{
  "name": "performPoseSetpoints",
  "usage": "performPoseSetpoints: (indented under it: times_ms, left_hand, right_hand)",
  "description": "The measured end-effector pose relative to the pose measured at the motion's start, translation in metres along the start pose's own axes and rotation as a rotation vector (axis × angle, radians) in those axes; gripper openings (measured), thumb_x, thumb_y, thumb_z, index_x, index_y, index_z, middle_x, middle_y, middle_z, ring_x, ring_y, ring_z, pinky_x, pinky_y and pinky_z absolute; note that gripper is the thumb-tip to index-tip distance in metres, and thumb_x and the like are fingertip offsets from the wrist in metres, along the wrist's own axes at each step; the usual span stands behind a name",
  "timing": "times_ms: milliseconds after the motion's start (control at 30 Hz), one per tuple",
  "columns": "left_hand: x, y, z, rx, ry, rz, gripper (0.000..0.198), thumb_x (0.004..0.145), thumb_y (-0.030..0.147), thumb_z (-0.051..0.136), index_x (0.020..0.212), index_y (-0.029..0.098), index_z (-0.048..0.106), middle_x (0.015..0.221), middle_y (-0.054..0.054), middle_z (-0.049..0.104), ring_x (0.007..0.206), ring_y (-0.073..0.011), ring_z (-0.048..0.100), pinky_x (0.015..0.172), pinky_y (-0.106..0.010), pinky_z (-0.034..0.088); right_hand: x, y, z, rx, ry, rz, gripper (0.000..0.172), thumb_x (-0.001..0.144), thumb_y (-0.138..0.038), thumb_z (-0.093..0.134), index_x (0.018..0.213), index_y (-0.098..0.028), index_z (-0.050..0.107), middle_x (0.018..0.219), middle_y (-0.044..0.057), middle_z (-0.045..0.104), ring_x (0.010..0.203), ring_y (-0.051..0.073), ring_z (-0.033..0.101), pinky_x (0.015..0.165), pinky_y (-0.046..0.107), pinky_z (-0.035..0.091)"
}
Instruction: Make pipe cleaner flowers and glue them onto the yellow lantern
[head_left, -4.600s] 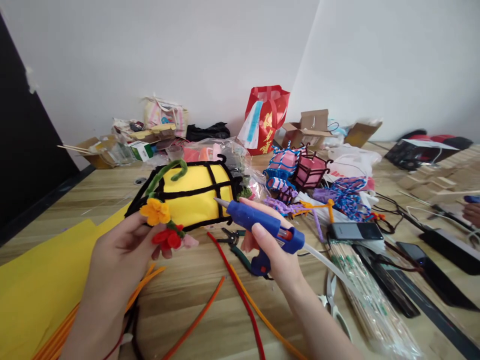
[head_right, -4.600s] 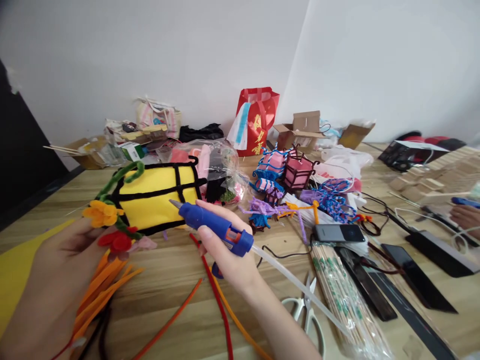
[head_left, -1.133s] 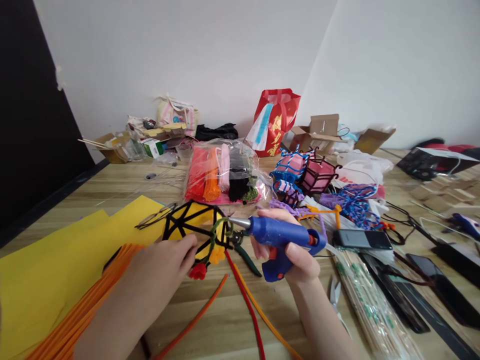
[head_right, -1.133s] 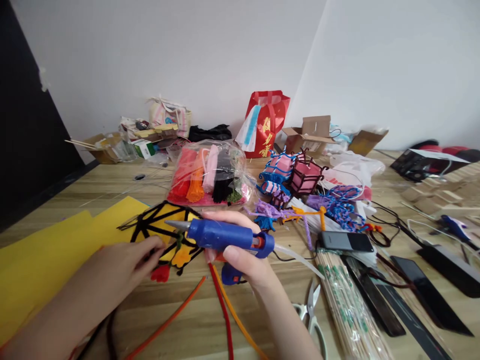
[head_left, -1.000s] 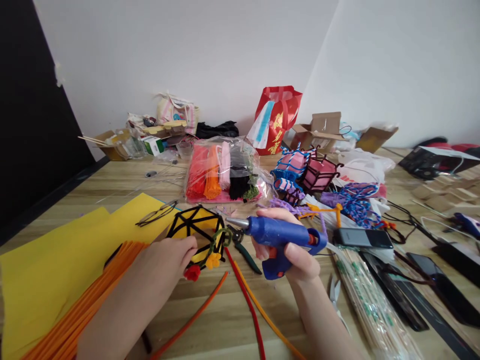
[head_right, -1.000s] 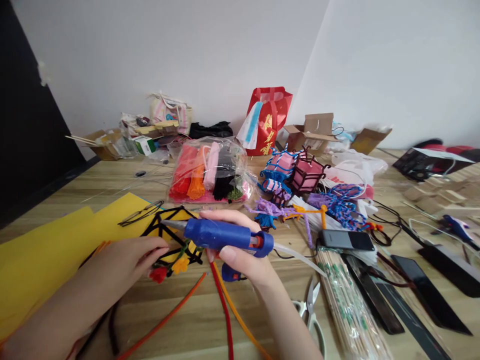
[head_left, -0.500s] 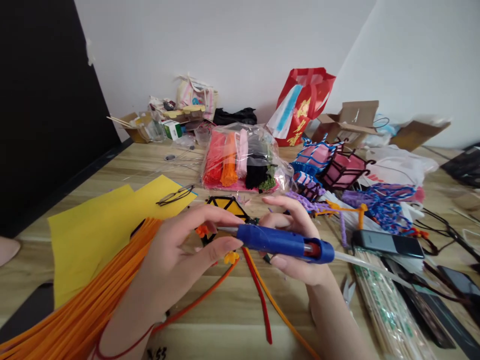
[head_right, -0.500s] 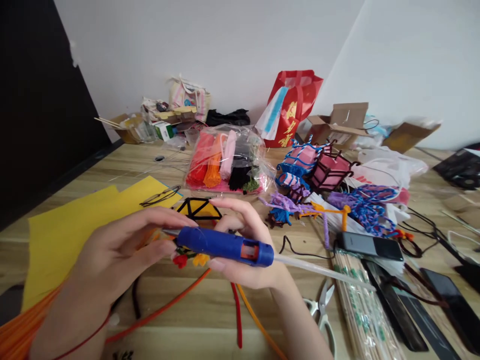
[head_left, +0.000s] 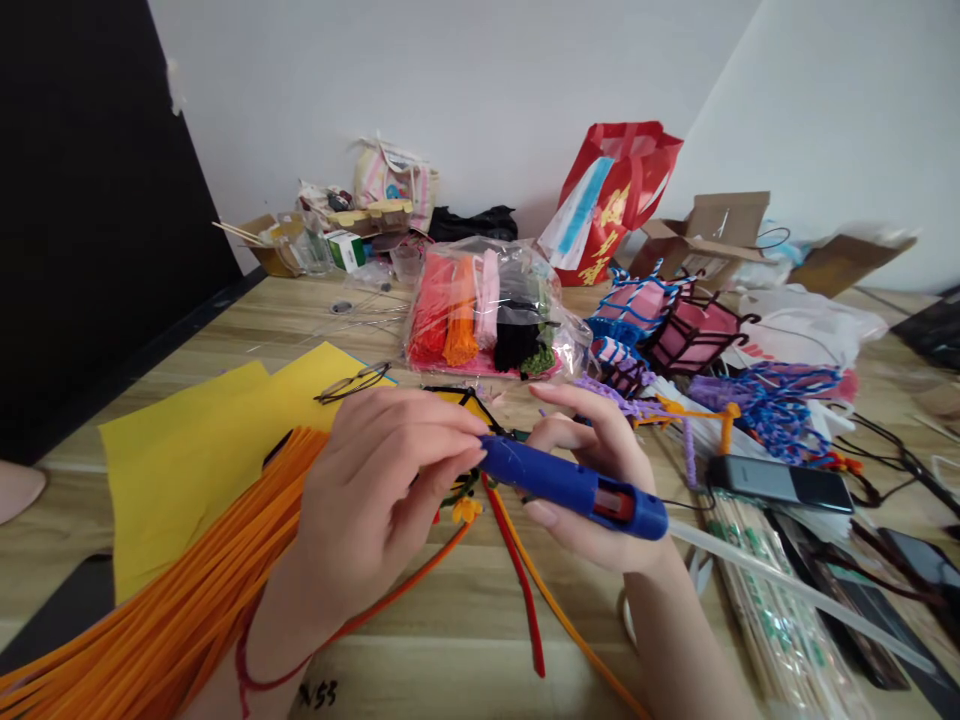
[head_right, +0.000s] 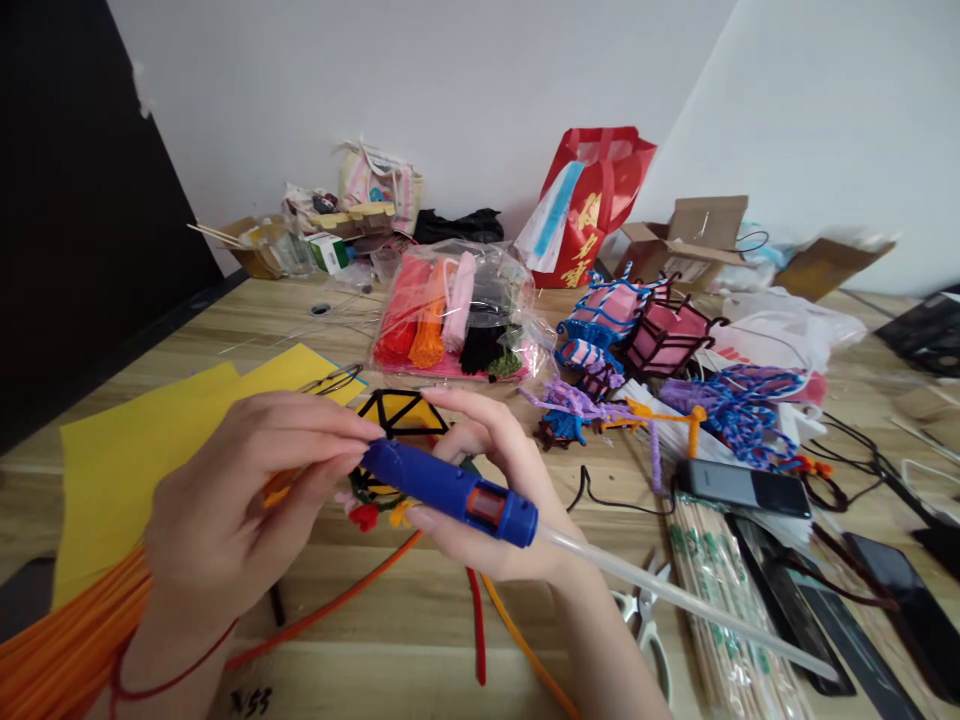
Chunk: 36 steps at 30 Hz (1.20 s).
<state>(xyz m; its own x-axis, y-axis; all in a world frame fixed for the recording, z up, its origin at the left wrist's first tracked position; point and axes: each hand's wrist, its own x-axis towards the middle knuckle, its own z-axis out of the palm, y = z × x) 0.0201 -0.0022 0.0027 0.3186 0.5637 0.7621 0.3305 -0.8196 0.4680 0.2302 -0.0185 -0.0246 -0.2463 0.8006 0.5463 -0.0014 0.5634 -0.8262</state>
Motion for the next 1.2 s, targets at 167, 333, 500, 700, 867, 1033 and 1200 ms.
performPoseSetpoints:
  times_ms: [167,333,500,700,867,1033,1200]
  left_hand:
    - [-0.001,0.008,-0.003,-0.453,-0.096,-0.038,0.01,0.103,0.022,0.047,0.099,0.025,0.056,0.104,-0.002,0.076,0.118,-0.0188,0.065,0.111,-0.043,0.046]
    - [0.003,0.013,-0.008,-0.77,-0.059,-0.103,0.018,0.102,0.031,0.052,0.088,0.021,0.056,0.063,0.006,0.055,0.063,-0.0094,0.065,0.088,-0.034,0.061]
    - [-0.002,0.01,-0.012,-0.628,0.031,-0.101,0.022,0.101,0.033,0.053,0.085,0.02,0.061,0.063,0.004,0.054,0.056,-0.0086,0.054,0.049,-0.022,0.05]
    - [0.005,0.01,-0.017,-0.155,-0.117,0.011,0.006,0.089,0.016,0.07,0.089,0.022,0.068,0.068,0.005,0.066,0.054,-0.0065,0.058,0.048,-0.018,0.046]
    - [0.01,0.012,-0.016,-0.086,-0.179,0.096,0.006,0.088,0.016,0.072,0.087,0.021,0.072,0.073,0.003,0.068,0.062,-0.0063,0.064,0.056,-0.014,0.052]
    - [0.008,0.018,-0.02,-0.086,-0.225,0.137,0.007,0.093,0.02,0.066,0.097,0.023,0.071,0.082,0.001,0.071,0.071,-0.0087,0.066,0.065,-0.018,0.055]
    - [0.0,0.028,-0.021,-0.161,-0.412,0.043,0.011,0.097,0.034,0.059,0.099,0.028,0.067,0.081,0.001,0.074,0.074,-0.0153,0.069,0.075,-0.029,0.058]
  right_hand:
    - [0.002,0.005,0.0,0.036,0.046,0.035,0.067,0.081,-0.023,0.078,0.14,-0.032,0.047,0.081,-0.001,0.064,0.072,0.018,0.063,0.063,0.031,0.05]
    - [0.004,-0.001,0.0,0.167,0.083,0.095,0.063,0.081,-0.043,0.079,0.136,-0.032,0.05,0.078,-0.001,0.067,0.064,0.018,0.064,0.055,0.029,0.049]
    - [0.002,-0.013,0.008,0.327,0.162,0.285,0.06,0.084,-0.064,0.066,0.132,-0.03,0.053,0.07,0.0,0.067,0.06,0.018,0.063,0.053,0.029,0.05]
    - [-0.003,-0.006,0.013,0.387,0.221,0.29,0.063,0.085,-0.07,0.059,0.13,-0.026,0.054,0.062,-0.002,0.059,0.049,0.017,0.054,0.051,0.031,0.048]
    - [-0.006,-0.001,0.014,0.376,0.2,0.301,0.064,0.088,-0.072,0.051,0.131,-0.025,0.053,0.061,-0.001,0.058,0.053,0.021,0.06,0.055,0.035,0.053]
    - [-0.003,-0.004,0.013,0.442,0.179,0.252,0.056,0.09,-0.066,0.055,0.129,-0.026,0.057,0.063,0.0,0.062,0.058,0.02,0.063,0.056,0.033,0.054]
    - [-0.003,-0.003,0.013,0.404,0.173,0.284,0.06,0.091,-0.07,0.048,0.129,-0.025,0.055,0.065,0.002,0.063,0.059,0.023,0.065,0.058,0.036,0.056]
